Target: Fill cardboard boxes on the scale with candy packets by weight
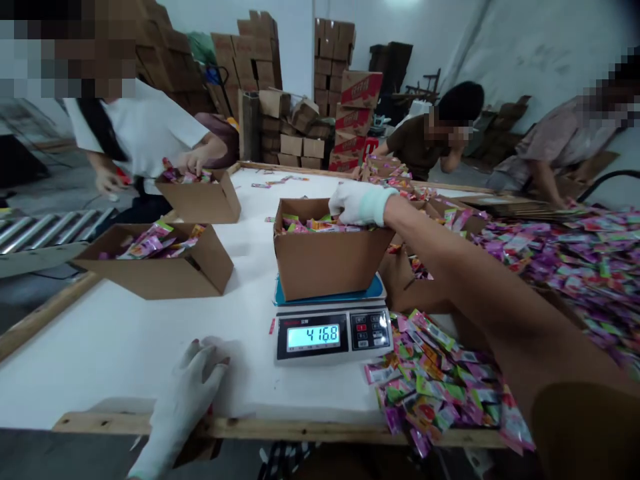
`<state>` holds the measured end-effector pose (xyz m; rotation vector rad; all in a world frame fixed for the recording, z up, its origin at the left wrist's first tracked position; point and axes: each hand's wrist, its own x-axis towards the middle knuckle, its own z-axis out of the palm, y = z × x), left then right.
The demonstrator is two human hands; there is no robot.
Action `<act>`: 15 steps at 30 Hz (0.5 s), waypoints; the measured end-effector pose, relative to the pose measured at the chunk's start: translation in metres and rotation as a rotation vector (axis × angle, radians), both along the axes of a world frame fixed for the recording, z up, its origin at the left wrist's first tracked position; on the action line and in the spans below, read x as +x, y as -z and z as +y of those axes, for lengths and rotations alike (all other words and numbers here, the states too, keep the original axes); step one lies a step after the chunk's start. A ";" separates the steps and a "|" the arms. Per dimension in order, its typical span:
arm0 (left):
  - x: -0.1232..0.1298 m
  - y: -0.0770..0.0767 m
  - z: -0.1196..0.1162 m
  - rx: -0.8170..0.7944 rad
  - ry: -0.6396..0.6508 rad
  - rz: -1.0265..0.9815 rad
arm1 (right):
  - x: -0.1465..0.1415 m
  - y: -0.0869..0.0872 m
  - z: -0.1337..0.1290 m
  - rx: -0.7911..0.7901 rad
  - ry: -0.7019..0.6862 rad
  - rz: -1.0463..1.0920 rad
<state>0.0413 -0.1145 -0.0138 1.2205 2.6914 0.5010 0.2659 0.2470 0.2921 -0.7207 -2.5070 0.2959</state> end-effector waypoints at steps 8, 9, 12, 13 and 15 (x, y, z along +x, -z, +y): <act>-0.009 0.013 0.001 0.090 0.039 0.009 | 0.069 -0.027 0.013 0.064 -0.107 0.161; -0.009 0.013 0.001 0.086 0.041 0.005 | 0.078 -0.030 0.010 0.067 -0.078 0.275; -0.006 0.008 0.003 0.053 0.062 -0.017 | 0.119 -0.041 -0.008 0.092 -0.006 0.541; -0.004 0.006 0.003 0.044 0.073 -0.020 | 0.138 -0.044 -0.014 0.110 0.009 0.595; -0.001 0.004 0.003 0.031 0.082 -0.024 | 0.185 -0.045 -0.026 0.110 0.015 0.606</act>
